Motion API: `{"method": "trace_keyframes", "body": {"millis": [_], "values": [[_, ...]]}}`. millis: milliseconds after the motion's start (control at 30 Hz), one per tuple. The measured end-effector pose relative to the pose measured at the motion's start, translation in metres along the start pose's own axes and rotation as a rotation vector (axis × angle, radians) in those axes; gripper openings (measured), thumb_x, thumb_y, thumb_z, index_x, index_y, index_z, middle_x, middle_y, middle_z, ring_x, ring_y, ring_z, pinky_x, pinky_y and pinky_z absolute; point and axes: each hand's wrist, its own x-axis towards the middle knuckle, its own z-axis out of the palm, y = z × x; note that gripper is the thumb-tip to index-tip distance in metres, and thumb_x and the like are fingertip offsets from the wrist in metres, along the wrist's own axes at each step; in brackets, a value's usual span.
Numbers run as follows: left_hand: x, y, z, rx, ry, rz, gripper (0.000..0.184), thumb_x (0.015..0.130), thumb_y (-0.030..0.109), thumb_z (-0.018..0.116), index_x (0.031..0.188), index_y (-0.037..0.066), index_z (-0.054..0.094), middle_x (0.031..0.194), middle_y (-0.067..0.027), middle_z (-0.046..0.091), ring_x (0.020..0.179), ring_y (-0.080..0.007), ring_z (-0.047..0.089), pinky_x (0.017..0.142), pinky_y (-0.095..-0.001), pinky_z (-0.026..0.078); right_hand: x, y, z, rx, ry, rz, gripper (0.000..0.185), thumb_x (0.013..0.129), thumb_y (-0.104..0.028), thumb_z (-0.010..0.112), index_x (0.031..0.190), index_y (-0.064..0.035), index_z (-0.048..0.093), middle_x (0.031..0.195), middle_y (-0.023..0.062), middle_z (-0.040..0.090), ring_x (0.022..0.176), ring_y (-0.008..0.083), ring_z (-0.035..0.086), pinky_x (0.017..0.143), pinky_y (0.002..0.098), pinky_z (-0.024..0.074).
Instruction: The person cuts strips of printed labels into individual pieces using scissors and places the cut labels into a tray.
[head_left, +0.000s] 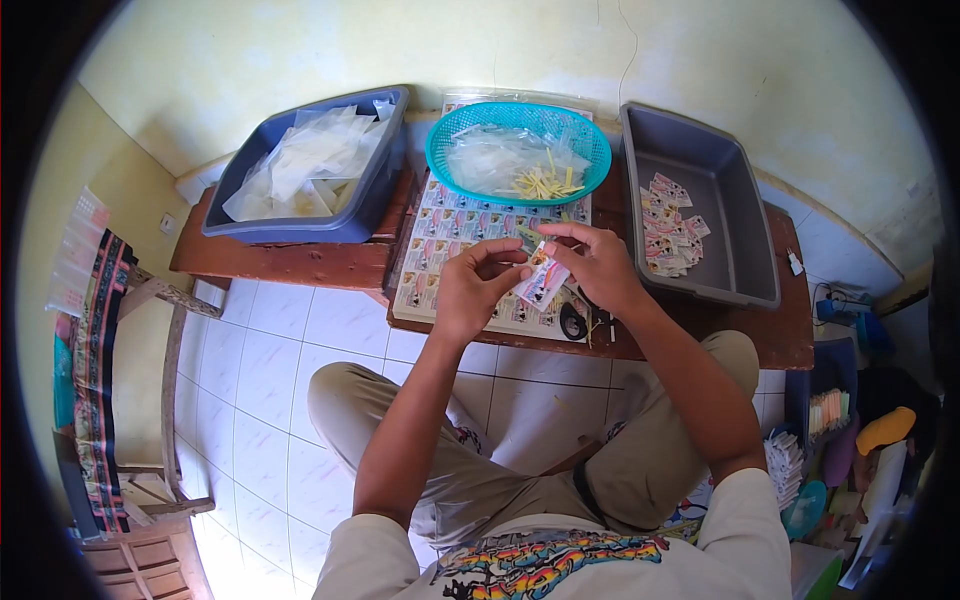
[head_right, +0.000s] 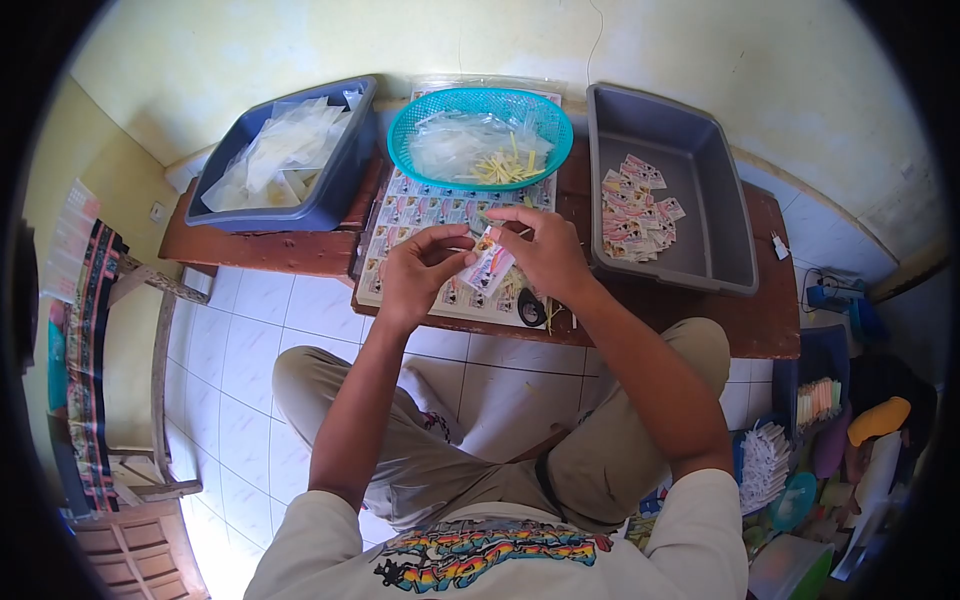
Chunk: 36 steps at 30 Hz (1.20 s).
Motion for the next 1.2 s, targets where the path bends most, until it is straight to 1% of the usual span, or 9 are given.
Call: {"method": "trace_keyframes", "body": {"millis": [133, 200, 367, 533, 833, 933, 1033, 1100, 1200], "values": [[0.001, -0.004, -0.001, -0.01, -0.026, -0.031, 0.035, 0.091, 0.004, 0.081, 0.123, -0.002, 0.07, 0.109, -0.0112, 0.076, 0.1, -0.0145, 0.072, 0.092, -0.0287, 0.057, 0.004, 0.007, 0.001, 0.089, -0.027, -0.029, 0.035, 0.096, -0.021, 0.074, 0.127, -0.0043, 0.073, 0.097, 0.0114, 0.077, 0.084, 0.0136, 0.073, 0.073, 0.0306, 0.0576], [0.001, -0.004, -0.001, -0.034, 0.025, -0.013, 0.034, 0.091, 0.004, 0.081, 0.122, -0.003, 0.07, 0.11, -0.0113, 0.075, 0.099, -0.0141, 0.071, 0.091, -0.0283, 0.058, 0.001, -0.006, -0.001, 0.307, -0.06, 0.154, 0.041, 0.096, -0.02, 0.074, 0.131, -0.0004, 0.069, 0.102, 0.0094, 0.076, 0.084, 0.012, 0.072, 0.07, 0.0279, 0.0582], [0.004, -0.002, -0.004, -0.129, 0.131, -0.033, 0.03, 0.091, 0.002, 0.08, 0.119, -0.004, 0.07, 0.109, -0.0105, 0.074, 0.097, -0.0132, 0.071, 0.086, -0.0273, 0.059, 0.004, 0.003, 0.003, 0.303, -0.066, 0.122, 0.04, 0.094, -0.011, 0.076, 0.131, 0.0026, 0.066, 0.105, 0.0106, 0.075, 0.086, 0.0121, 0.072, 0.069, 0.0262, 0.0589], [0.007, 0.008, 0.005, 0.024, 0.17, 0.097, 0.027, 0.092, 0.002, 0.079, 0.117, -0.004, 0.071, 0.106, -0.0101, 0.075, 0.094, -0.0122, 0.071, 0.082, -0.0258, 0.058, 0.008, -0.006, -0.001, 0.314, 0.013, 0.077, 0.035, 0.093, -0.006, 0.076, 0.126, 0.0029, 0.066, 0.104, 0.0127, 0.075, 0.087, 0.0131, 0.073, 0.069, 0.0269, 0.0594], [0.009, 0.036, 0.011, -0.021, -0.08, 0.065, 0.02, 0.094, 0.005, 0.078, 0.112, -0.004, 0.076, 0.103, -0.008, 0.078, 0.092, -0.0098, 0.07, 0.084, -0.0253, 0.056, 0.004, -0.028, -0.011, 0.261, 0.046, -0.018, 0.038, 0.094, -0.009, 0.076, 0.128, 0.0037, 0.065, 0.104, 0.013, 0.075, 0.086, 0.0122, 0.072, 0.069, 0.0269, 0.0589], [0.003, 0.04, 0.017, -0.022, -0.043, 0.073, 0.021, 0.094, 0.006, 0.078, 0.113, -0.003, 0.077, 0.105, -0.0078, 0.078, 0.092, -0.0092, 0.069, 0.083, -0.0254, 0.056, -0.001, -0.03, -0.016, 0.358, 0.066, -0.016, 0.037, 0.095, -0.009, 0.074, 0.129, 0.0015, 0.066, 0.102, 0.0127, 0.076, 0.087, 0.0128, 0.073, 0.069, 0.0265, 0.0589], [0.001, 0.031, 0.014, -0.05, -0.011, 0.067, 0.022, 0.094, 0.006, 0.078, 0.115, -0.002, 0.077, 0.105, -0.007, 0.078, 0.093, -0.0091, 0.069, 0.083, -0.0252, 0.056, -0.01, -0.021, -0.024, 0.315, 0.111, 0.015, 0.041, 0.094, -0.016, 0.076, 0.13, 0.0009, 0.066, 0.1, 0.0144, 0.076, 0.087, 0.0166, 0.074, 0.071, 0.0311, 0.0594], [0.002, 0.029, 0.012, -0.042, 0.004, 0.046, 0.023, 0.094, 0.006, 0.079, 0.116, -0.002, 0.076, 0.105, -0.0071, 0.078, 0.093, -0.0093, 0.069, 0.083, -0.0251, 0.056, -0.024, -0.015, -0.028, -0.085, 0.089, 0.013, 0.05, 0.09, -0.022, 0.078, 0.133, 0.0019, 0.065, 0.1, 0.0179, 0.075, 0.088, 0.0261, 0.076, 0.076, 0.0384, 0.059], [0.005, 0.021, 0.013, -0.079, 0.023, 0.043, 0.025, 0.094, 0.006, 0.079, 0.116, -0.003, 0.075, 0.105, -0.0076, 0.077, 0.094, -0.0098, 0.069, 0.083, -0.0252, 0.056, -0.04, 0.009, -0.021, -0.367, 0.004, -0.01, 0.059, 0.085, -0.025, 0.08, 0.134, 0.0036, 0.064, 0.101, 0.021, 0.075, 0.093, 0.0355, 0.074, 0.083, 0.045, 0.0572]]}}
